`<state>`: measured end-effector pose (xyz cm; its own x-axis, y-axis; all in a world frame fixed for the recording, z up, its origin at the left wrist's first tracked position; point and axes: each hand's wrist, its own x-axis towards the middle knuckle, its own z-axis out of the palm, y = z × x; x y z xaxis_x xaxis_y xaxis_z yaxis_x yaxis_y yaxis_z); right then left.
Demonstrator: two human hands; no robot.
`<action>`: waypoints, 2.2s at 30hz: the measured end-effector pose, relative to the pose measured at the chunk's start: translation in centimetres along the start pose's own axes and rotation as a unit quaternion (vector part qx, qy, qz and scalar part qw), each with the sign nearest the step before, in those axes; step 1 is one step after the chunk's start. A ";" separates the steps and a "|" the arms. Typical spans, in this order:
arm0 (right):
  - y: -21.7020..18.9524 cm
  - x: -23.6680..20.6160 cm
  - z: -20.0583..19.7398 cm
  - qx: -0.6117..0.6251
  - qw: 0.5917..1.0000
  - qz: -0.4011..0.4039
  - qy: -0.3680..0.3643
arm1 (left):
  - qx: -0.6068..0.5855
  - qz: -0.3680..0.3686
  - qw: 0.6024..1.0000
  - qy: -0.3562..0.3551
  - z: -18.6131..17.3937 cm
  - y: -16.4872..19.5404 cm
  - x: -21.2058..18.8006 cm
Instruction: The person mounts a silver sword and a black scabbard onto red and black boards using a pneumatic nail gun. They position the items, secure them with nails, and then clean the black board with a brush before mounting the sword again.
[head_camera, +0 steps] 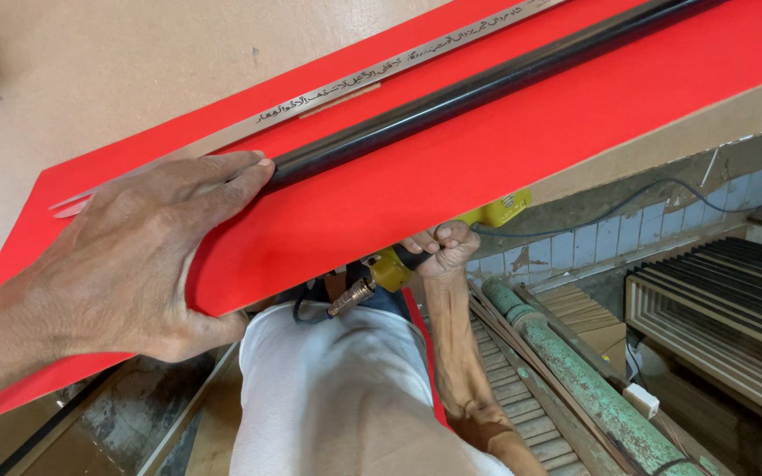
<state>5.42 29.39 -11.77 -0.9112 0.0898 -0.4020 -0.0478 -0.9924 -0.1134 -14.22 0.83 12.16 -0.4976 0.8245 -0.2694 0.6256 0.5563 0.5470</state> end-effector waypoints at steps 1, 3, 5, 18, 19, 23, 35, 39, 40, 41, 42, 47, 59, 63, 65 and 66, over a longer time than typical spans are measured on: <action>0.0 0.0 -0.1 -0.008 1.000 -0.008 0.009 | -0.004 -0.002 1.000 -0.003 -0.1 -0.1 0.0; 0.0 0.1 -0.3 -0.026 0.999 -0.024 0.027 | -0.013 -0.010 1.000 -0.009 -0.4 -0.2 0.2; -0.1 0.3 -0.3 -0.026 0.998 -0.028 0.043 | -0.024 -0.016 0.999 -0.015 -0.7 -0.4 0.6; -1.4 3.6 0.4 -0.038 0.998 -0.034 0.025 | -0.027 0.004 1.000 -0.010 -3.1 -2.0 4.1; -1.4 3.6 0.3 -0.038 0.998 -0.036 0.023 | -0.029 -0.008 0.999 -0.021 -3.1 -2.0 4.0; -0.3 2.8 0.2 -0.032 0.999 -0.020 0.006 | -0.028 0.020 0.999 0.003 -2.8 -2.1 3.6; 6.1 1.5 0.1 -0.012 0.995 0.098 -0.020 | -0.030 0.027 0.999 0.018 -1.5 -3.5 1.6; 6.2 1.9 0.4 -0.013 0.995 0.099 -0.016 | -0.016 0.046 0.998 0.039 -1.3 -3.7 1.6; 6.3 2.0 0.5 -0.012 0.995 0.097 -0.026 | -0.018 0.042 0.998 0.035 -1.3 -3.8 1.6; 6.4 2.2 0.7 -0.010 0.995 0.095 -0.037 | -0.020 0.037 0.999 0.031 -1.3 -3.8 1.7; 6.4 2.3 0.8 -0.009 0.995 0.093 -0.047 | -0.022 0.032 0.999 0.026 -1.3 -3.9 1.7; 6.5 2.5 1.4 -0.010 0.995 0.089 -0.050 | -0.019 0.038 0.999 0.032 -1.3 -4.0 1.9; 5.0 -5.7 -4.7 -0.030 0.999 -0.025 0.009 | -0.031 -0.025 0.999 -0.007 4.7 -0.7 -1.6; 3.0 -13.5 -8.6 -0.050 0.982 -0.161 0.088 | 0.056 -0.013 0.997 0.057 11.1 2.0 -3.2; 1.7 -17.6 -10.0 -0.039 0.972 -0.210 0.101 | 0.117 -0.011 0.990 0.078 14.9 3.1 -3.1; 1.3 -19.7 -10.6 -0.034 0.964 -0.239 0.108 | 0.168 -0.009 0.979 0.111 16.9 3.5 -2.9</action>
<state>27.67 27.21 -13.57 -0.6851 0.5577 -0.4686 -0.4069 -0.8266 -0.3888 -0.44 2.17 1.47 -0.6054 0.7922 -0.0772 0.7596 0.6040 0.2413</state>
